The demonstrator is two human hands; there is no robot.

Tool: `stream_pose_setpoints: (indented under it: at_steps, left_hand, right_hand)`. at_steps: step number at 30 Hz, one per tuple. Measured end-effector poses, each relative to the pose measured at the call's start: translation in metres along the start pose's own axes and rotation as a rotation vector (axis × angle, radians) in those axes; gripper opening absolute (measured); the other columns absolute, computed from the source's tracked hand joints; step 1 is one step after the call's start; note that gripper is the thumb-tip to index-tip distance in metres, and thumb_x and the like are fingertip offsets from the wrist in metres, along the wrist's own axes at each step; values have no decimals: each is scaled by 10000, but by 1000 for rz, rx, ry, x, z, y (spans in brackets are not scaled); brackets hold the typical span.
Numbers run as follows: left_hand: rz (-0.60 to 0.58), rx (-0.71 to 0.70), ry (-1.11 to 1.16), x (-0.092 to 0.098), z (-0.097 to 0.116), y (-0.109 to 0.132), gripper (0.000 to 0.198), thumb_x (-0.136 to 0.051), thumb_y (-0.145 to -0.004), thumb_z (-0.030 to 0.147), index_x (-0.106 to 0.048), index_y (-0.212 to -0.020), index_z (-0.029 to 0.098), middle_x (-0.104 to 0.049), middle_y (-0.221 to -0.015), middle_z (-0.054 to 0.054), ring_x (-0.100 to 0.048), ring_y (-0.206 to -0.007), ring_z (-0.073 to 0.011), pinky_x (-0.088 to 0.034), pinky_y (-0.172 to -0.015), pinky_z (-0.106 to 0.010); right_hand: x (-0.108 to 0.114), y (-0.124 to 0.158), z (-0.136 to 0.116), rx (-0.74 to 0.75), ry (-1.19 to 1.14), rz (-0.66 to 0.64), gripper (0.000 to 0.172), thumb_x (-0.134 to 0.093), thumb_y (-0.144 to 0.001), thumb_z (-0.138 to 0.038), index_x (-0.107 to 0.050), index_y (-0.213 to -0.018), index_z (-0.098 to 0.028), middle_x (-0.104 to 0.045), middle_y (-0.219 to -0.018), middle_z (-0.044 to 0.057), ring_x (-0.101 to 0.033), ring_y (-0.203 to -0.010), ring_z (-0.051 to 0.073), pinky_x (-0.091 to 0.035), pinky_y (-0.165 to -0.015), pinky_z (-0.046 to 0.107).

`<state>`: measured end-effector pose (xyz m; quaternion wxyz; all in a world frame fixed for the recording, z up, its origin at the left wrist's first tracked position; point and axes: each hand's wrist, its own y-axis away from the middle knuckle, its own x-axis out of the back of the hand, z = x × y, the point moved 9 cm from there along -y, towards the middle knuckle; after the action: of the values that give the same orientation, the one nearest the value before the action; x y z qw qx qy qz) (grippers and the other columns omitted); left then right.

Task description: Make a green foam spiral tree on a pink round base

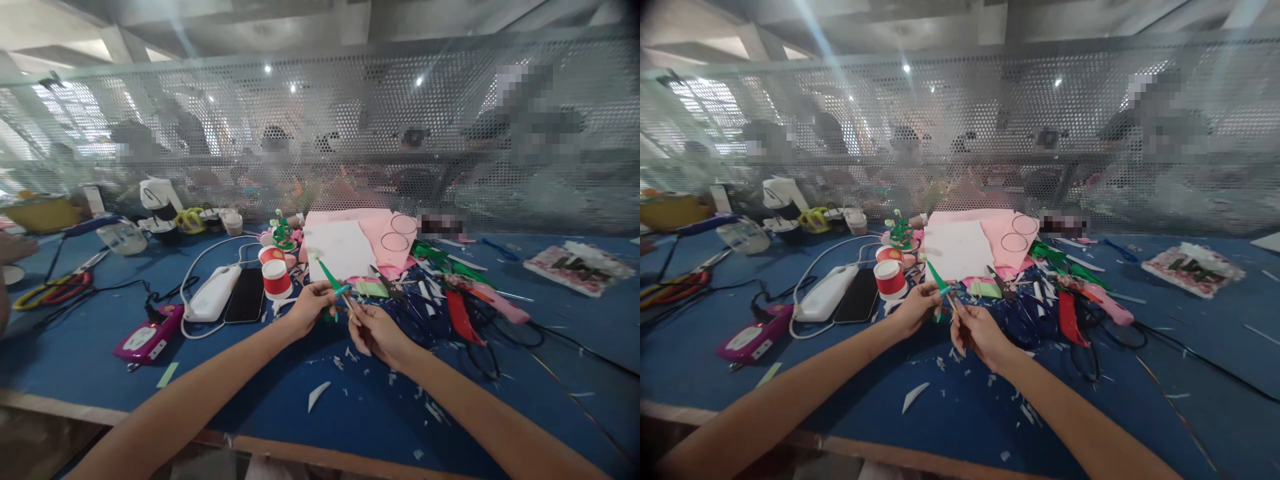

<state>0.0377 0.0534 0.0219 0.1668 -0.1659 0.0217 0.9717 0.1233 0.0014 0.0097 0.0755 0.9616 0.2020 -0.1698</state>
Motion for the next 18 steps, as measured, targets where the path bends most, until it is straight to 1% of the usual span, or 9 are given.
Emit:
stream_pose_setpoints:
  at_steps: [2,3,5,7,8,10,12,15,18]
  left_hand:
    - [25,4,5,2,-1,0,364,-841,-492,313,-650,-732,117,-653,-613,-3,-501,-391,-47,-392,-404,-168]
    - [47,4,12,4,-1,-1,357,-846,-480,300,-646,-711,115,-645,-598,2,-505,-399,-48,-391,-405,-164]
    - [96,5,27,7,0,0,354,-854,-461,282,-645,-692,112,-636,-585,9,-505,-408,-44,-384,-404,-155]
    - [139,5,32,9,2,1,361,-856,-454,280,-653,-702,114,-632,-577,15,-487,-399,-35,-372,-397,-152]
    - [154,2,30,10,3,2,363,-856,-453,280,-657,-707,115,-631,-572,17,-482,-398,-35,-373,-400,-154]
    - [161,-4,16,9,5,3,355,-854,-459,279,-664,-713,117,-641,-584,9,-504,-424,-49,-396,-422,-165]
    - [145,-9,10,6,4,4,342,-847,-476,280,-671,-721,118,-659,-617,-6,-549,-480,-73,-426,-463,-179]
    - [125,-18,34,4,2,4,355,-844,-482,277,-683,-756,118,-668,-637,-12,-566,-504,-82,-434,-495,-188]
    - [97,-33,44,2,2,4,404,-842,-486,284,-701,-825,115,-684,-667,-24,-551,-493,-76,-418,-495,-193]
  right_hand:
    - [-11,1,4,-67,-129,-103,378,-683,-694,-453,-422,-604,-195,-419,-365,-89,-313,-269,33,-280,-319,162]
    - [-12,2,5,-82,-145,-119,373,-686,-692,-450,-429,-612,-191,-427,-369,-88,-317,-270,33,-283,-320,162]
    - [-7,2,5,-65,-80,-61,390,-633,-716,-529,-463,-644,-186,-507,-422,-52,-399,-288,65,-319,-315,185]
    - [4,3,-2,28,103,55,434,-567,-738,-605,-505,-689,-178,-589,-517,-10,-478,-327,98,-363,-324,214]
    - [9,5,-9,101,229,114,432,-571,-738,-605,-522,-708,-177,-607,-552,-4,-499,-347,102,-381,-341,220]
    - [12,11,-25,253,477,198,374,-610,-742,-549,-543,-713,-183,-599,-548,-16,-508,-363,97,-394,-372,214]
    - [12,15,-34,338,618,236,330,-605,-771,-503,-546,-680,-192,-576,-504,-25,-509,-363,97,-397,-384,210]
    - [15,13,-30,306,560,243,371,-542,-803,-530,-547,-648,-193,-588,-504,-12,-516,-355,104,-406,-375,218]
    - [18,4,-15,179,328,196,435,-566,-738,-607,-534,-621,-189,-597,-491,-1,-502,-328,111,-397,-341,228]
